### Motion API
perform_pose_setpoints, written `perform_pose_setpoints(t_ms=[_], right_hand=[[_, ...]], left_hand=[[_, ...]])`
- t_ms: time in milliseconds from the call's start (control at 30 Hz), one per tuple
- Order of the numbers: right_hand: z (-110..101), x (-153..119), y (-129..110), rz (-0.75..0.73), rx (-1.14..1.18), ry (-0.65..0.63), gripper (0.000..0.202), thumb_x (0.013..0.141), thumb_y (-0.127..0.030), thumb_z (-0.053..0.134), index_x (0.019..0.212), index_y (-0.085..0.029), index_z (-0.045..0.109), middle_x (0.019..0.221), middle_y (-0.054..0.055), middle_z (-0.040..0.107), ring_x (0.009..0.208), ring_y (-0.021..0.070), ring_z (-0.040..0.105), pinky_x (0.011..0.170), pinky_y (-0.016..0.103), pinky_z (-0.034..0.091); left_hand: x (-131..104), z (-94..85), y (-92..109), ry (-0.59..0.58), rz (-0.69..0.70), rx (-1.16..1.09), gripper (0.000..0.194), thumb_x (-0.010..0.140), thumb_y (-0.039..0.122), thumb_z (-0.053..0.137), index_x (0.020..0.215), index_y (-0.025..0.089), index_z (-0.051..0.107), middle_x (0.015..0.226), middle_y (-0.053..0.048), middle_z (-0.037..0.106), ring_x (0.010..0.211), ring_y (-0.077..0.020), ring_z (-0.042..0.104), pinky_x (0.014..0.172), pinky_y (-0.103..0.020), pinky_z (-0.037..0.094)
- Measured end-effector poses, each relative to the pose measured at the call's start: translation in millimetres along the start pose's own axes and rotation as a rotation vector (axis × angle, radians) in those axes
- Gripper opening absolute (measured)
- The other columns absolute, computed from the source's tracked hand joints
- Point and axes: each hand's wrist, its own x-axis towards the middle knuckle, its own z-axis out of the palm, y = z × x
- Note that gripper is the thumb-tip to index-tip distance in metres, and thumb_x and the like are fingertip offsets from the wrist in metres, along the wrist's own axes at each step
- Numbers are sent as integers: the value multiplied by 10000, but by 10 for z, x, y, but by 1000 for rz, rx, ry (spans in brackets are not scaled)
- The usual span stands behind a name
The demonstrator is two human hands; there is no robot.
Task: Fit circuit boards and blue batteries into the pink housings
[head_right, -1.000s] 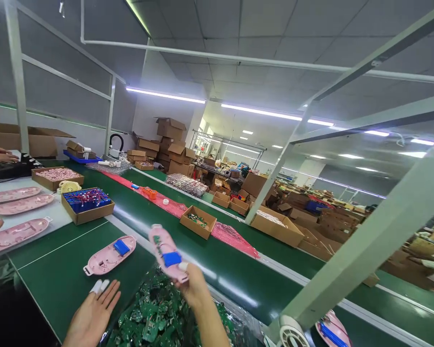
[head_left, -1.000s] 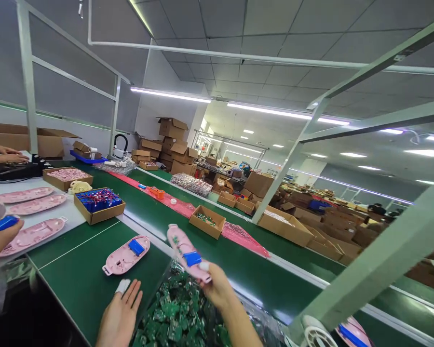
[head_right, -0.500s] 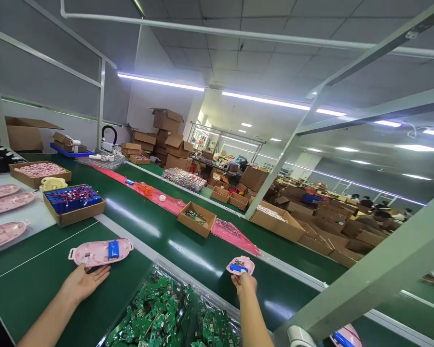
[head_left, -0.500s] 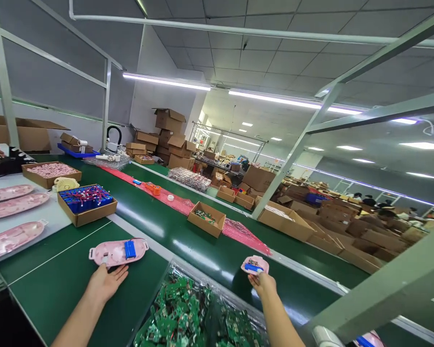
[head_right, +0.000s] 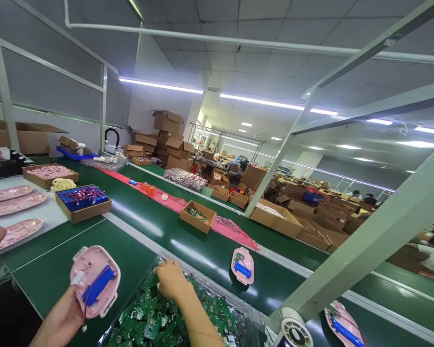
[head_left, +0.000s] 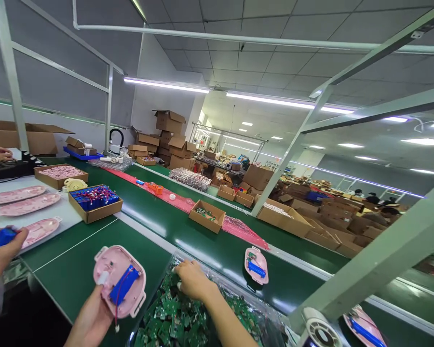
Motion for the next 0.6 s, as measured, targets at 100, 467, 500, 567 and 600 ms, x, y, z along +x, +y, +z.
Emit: perform_pose_setpoints(t_ms=[100,467,500,567,600], right_hand=[[106,68,-138,30,-85,-49,185,838,-224,675,1004,-149,645,1123,55,648,1127,248,564,1021,525,374],[-375,-644,-62,12,853,537,572,891,-546,381,1346,-208,454,1180,104,648,998,205,632,855,357,496],[-354,-779,-91,10,984,551,600,890,-598,359,1337,-213,467,1165,104,657,966,201,648,836,350,507],[-241,-1036,-178,6,1319,533,579,838,-623,505,1261,-231,551,1106,90,686,897,194,669,816,335,517],[-161,-1149,-231,7,1489,523,533,795,-593,608,1200,-247,601,1069,73,700,880,191,672,814,326,518]], left_hand=[[-254,-160,-84,-12,-52,17,335,828,169,581,1111,332,655,828,-11,786,937,-315,731,623,-391,610],[-708,-107,-285,-139,72,28,455,711,201,657,1095,442,617,966,34,771,1096,-324,661,704,-400,585],[-741,-88,-308,-137,75,26,431,727,223,637,1099,439,608,958,31,768,1119,-329,647,712,-409,582],[-826,-63,-370,-135,74,33,423,741,250,609,1124,426,585,923,11,763,1121,-354,641,703,-439,582],[-877,-56,-411,-133,84,38,434,743,260,598,1146,422,571,902,1,760,1101,-373,649,682,-463,583]])
